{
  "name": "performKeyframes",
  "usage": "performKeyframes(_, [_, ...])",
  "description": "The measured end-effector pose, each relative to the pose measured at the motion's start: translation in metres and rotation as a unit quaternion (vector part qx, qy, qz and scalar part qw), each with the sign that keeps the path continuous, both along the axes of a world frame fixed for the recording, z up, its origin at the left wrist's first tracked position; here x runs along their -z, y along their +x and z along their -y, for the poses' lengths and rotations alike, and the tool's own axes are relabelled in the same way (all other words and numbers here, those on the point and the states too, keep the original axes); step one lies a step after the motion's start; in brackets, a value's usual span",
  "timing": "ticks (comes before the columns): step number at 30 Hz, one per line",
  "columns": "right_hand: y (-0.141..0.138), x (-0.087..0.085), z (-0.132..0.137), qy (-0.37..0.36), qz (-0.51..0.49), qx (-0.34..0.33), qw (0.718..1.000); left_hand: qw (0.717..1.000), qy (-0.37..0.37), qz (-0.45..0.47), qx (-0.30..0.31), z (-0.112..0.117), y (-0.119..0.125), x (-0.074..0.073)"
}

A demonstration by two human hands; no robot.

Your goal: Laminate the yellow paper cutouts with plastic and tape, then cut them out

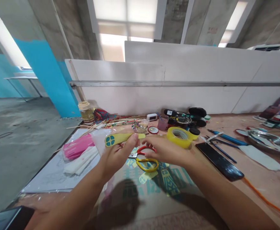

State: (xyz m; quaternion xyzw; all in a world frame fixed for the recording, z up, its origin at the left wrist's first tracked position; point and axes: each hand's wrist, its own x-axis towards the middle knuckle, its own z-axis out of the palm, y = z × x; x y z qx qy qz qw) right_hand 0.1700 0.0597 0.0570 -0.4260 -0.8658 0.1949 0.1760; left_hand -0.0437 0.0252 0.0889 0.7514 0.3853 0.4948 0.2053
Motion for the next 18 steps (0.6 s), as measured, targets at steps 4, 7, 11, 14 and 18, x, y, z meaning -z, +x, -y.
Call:
performKeyframes(4, [-0.009, 0.035, -0.012, -0.008, 0.109, -0.036, 0.993, 1.000, 0.008, -0.001, -0.022, -0.001, -0.005, 0.000])
performKeyframes(7, [-0.017, 0.050, -0.017, -0.014, 0.101, -0.040, 0.994, 0.999, 0.016, -0.017, -0.030, -0.003, -0.010, -0.001])
performKeyframes(11, [-0.023, 0.059, -0.020, -0.041, 0.071, -0.046, 0.996, 1.000, -0.013, 0.020, -0.006, -0.006, -0.013, -0.005])
performKeyframes(14, [-0.025, 0.063, -0.022, -0.064, 0.015, -0.042, 0.997, 0.995, -0.051, 0.081, 0.029, -0.007, -0.012, -0.006])
performKeyframes(18, [-0.021, 0.056, -0.024, -0.079, -0.074, -0.014, 0.994, 0.989, -0.082, 0.124, 0.022, -0.008, -0.013, -0.005])
